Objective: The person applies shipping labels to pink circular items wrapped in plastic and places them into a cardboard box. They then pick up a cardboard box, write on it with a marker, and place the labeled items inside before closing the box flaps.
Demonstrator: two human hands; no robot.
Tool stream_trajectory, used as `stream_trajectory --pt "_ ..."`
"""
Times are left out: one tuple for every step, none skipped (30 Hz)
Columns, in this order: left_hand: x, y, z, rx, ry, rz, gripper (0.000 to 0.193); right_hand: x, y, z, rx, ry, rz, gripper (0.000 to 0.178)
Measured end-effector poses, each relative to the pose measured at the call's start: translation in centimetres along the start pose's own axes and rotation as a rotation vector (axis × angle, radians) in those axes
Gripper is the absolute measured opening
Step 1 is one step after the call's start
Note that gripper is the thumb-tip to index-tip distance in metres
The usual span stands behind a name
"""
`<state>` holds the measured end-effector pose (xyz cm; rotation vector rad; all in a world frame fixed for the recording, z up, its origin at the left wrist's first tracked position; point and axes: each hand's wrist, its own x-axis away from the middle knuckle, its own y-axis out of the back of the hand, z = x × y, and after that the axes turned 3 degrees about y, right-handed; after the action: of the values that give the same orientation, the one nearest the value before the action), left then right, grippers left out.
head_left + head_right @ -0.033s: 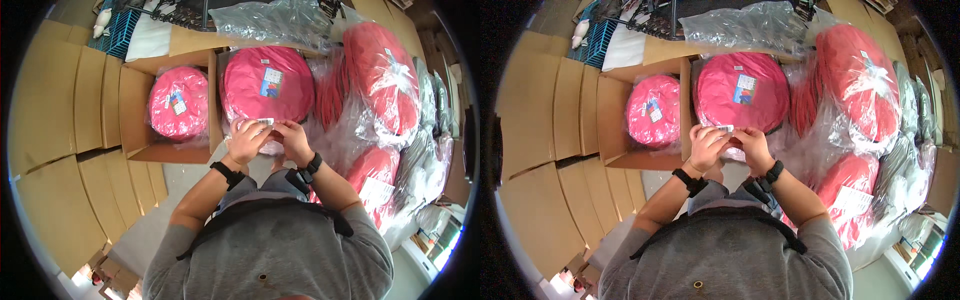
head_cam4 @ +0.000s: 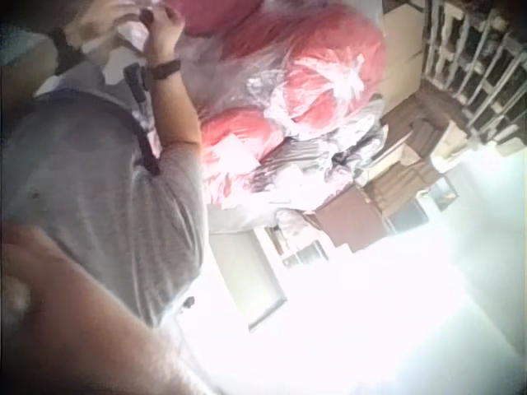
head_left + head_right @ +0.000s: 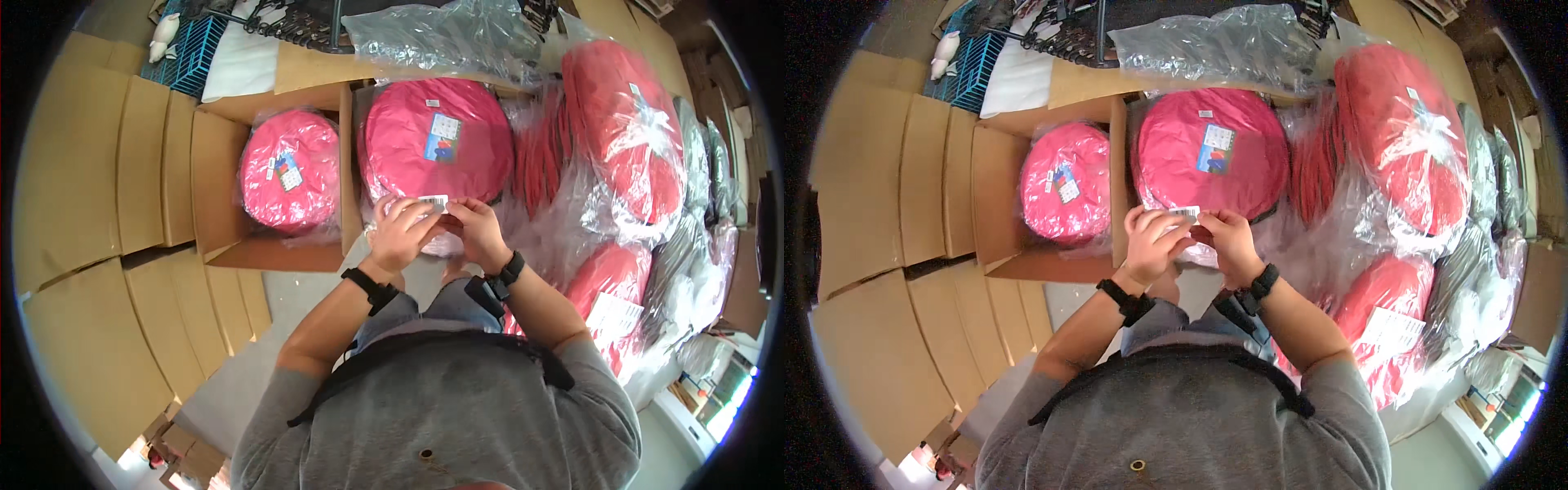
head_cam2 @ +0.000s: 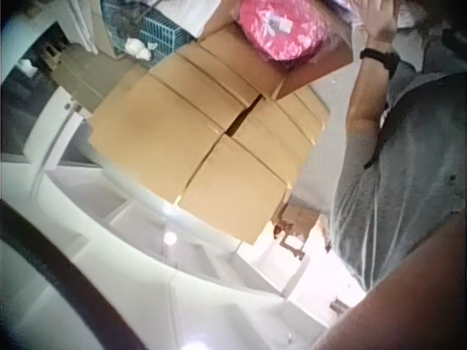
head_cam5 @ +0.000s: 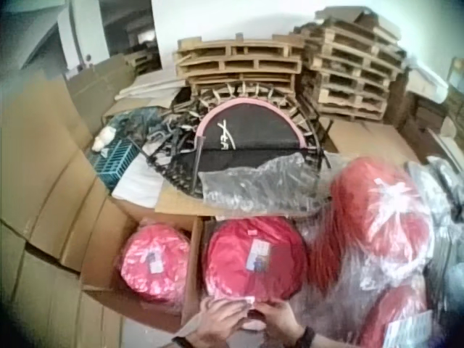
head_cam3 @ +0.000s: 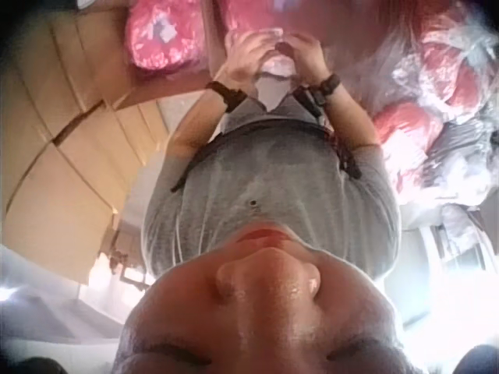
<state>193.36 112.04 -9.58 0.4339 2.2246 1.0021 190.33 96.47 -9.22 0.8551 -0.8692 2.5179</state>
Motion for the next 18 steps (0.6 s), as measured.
stream_trajectory --pt "0.6 -0.4 1.6 0.021 0.039 -0.02 0.019 -1.6 -0.1 -0.4 0.022 0.005 -0.039 0.01" --pt "1.1 -0.9 3.2 0.044 0.076 -0.032 0.018 -3.2 0.3 -1.1 0.038 0.008 -0.082 0.01" --pt "1.4 -1.2 4.6 0.042 0.131 -0.032 0.014 -5.9 1.6 -1.9 0.103 0.047 -0.115 0.011" --pt "2.3 -1.8 6.2 0.038 0.199 -0.003 0.013 -7.9 2.1 -1.8 0.061 0.053 -0.133 0.012" --pt "3.2 -2.7 7.9 0.036 0.258 0.031 0.012 -10.9 3.9 -2.4 0.095 0.072 -0.19 0.013" --pt "4.1 -3.7 9.7 0.033 0.313 0.069 0.011 -14.3 6.1 -3.4 0.125 0.091 -0.249 0.014" --pt "5.3 -4.9 11.2 0.041 0.398 0.099 0.01 -17.6 8.1 -4.0 0.225 0.126 -0.312 0.014" --pt "6.6 -6.4 12.6 0.05 0.483 0.129 0.01 -20.9 10.3 -4.4 0.326 0.162 -0.374 0.014" --pt "7.7 -7.9 14.0 0.054 0.567 0.159 0.009 -24.3 12.2 -4.7 0.424 0.198 -0.43 0.014" --pt "8.8 -9.6 15.3 0.071 0.594 0.143 0.009 -27.4 14.5 -5.0 0.471 0.218 -0.463 0.014" --pt "9.8 -11.4 16.6 0.087 0.618 0.13 0.008 -30.5 16.9 -5.3 0.514 0.237 -0.499 0.014" --pt "11.2 -13.4 17.9 0.1 0.646 0.124 0.008 -33.2 18.9 -5.6 0.556 0.249 -0.535 0.015" --pt "12.9 -15.5 19.2 0.108 0.716 0.174 0.014 -35.7 20.3 -5.4 0.673 0.248 -0.489 0.018" --pt "14.0 -17.8 20.3 0.116 0.803 0.172 0.017 -37.8 21.0 -5.0 0.79 0.245 -0.441 0.02" --pt "15.3 -19.9 21.4 0.119 0.904 0.171 0.02 -39.2 19.3 -5.3 0.581 0.292 -0.426 0.018" --pt "16.0 -21.8 22.2 0.122 1.0 0.167 0.023 -40.3 17.6 -5.0 0.369 0.341 -0.416 0.019" --pt "16.0 -23.4 22.7 0.18 1.122 0.116 0.028 -41.7 17.6 -4.3 0.534 0.282 -0.428 0.019" --pt "15.4 -24.8 23.2 0.238 1.239 0.067 0.033 -43.4 18.4 -4.2 0.697 0.221 -0.442 0.02"
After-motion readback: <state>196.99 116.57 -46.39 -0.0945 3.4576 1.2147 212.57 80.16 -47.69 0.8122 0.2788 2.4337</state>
